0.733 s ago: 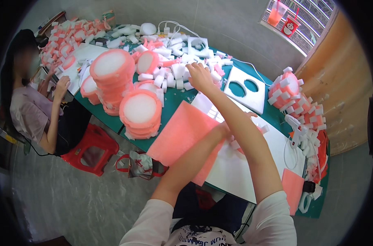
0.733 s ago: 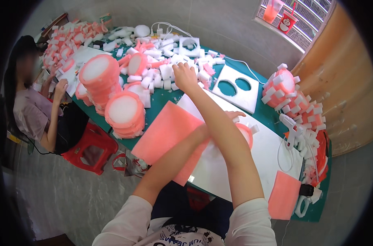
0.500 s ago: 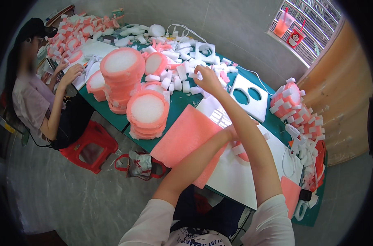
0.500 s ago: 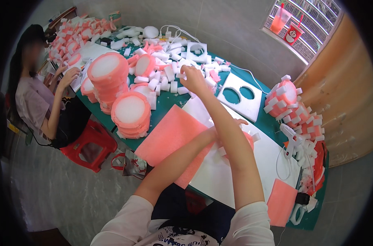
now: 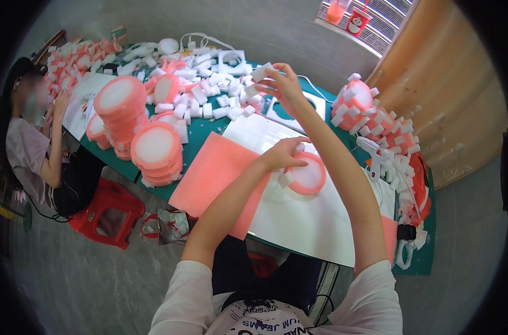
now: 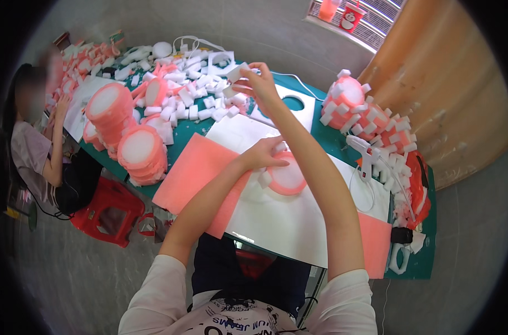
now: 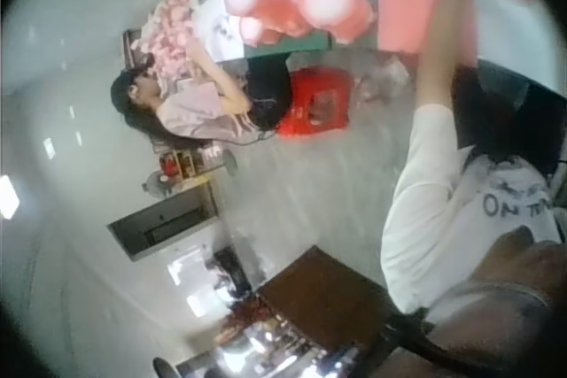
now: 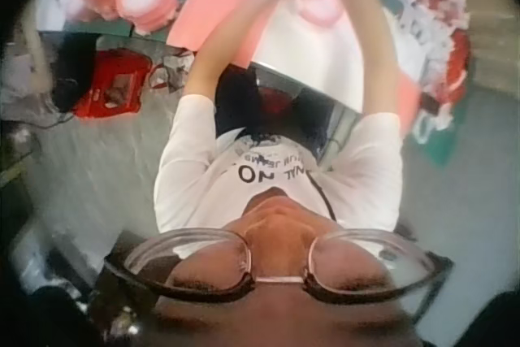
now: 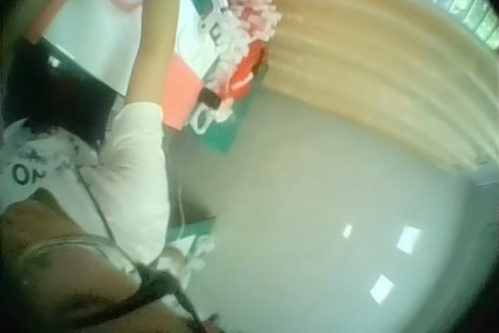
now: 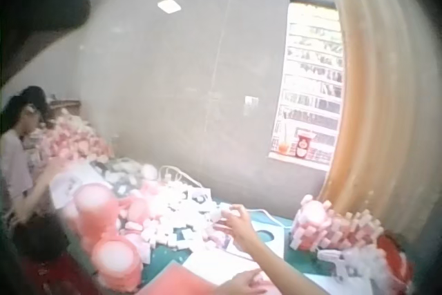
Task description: Glue and assemble white and pink foam rings and spacers into cylindrical foam structures.
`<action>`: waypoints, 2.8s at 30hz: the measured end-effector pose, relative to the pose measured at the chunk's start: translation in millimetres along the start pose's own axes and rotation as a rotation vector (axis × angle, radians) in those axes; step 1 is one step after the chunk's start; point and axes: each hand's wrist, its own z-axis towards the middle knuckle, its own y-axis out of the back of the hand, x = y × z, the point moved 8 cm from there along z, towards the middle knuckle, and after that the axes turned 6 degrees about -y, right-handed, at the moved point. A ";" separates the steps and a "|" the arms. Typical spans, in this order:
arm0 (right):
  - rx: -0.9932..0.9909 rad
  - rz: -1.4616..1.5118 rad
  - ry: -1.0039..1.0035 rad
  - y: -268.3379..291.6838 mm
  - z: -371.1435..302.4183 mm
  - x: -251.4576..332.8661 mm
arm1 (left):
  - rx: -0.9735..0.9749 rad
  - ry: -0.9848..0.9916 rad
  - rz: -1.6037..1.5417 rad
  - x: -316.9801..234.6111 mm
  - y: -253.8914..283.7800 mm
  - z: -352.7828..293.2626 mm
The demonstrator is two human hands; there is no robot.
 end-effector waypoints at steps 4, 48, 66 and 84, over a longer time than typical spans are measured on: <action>0.003 -0.007 -0.088 3.1 3.3 -19.7 | -0.018 0.014 0.059 0.0 -4.3 1.6; 0.275 -1.461 0.141 97.8 -230.6 56.5 | -0.501 -0.091 0.423 -10.6 46.5 -2.9; 0.428 -1.488 -0.195 91.2 -234.7 -13.5 | -0.122 0.099 0.458 -1.5 14.9 4.9; 0.375 -1.447 -0.100 95.6 -231.9 -13.4 | -0.114 0.163 0.435 -1.8 13.8 1.7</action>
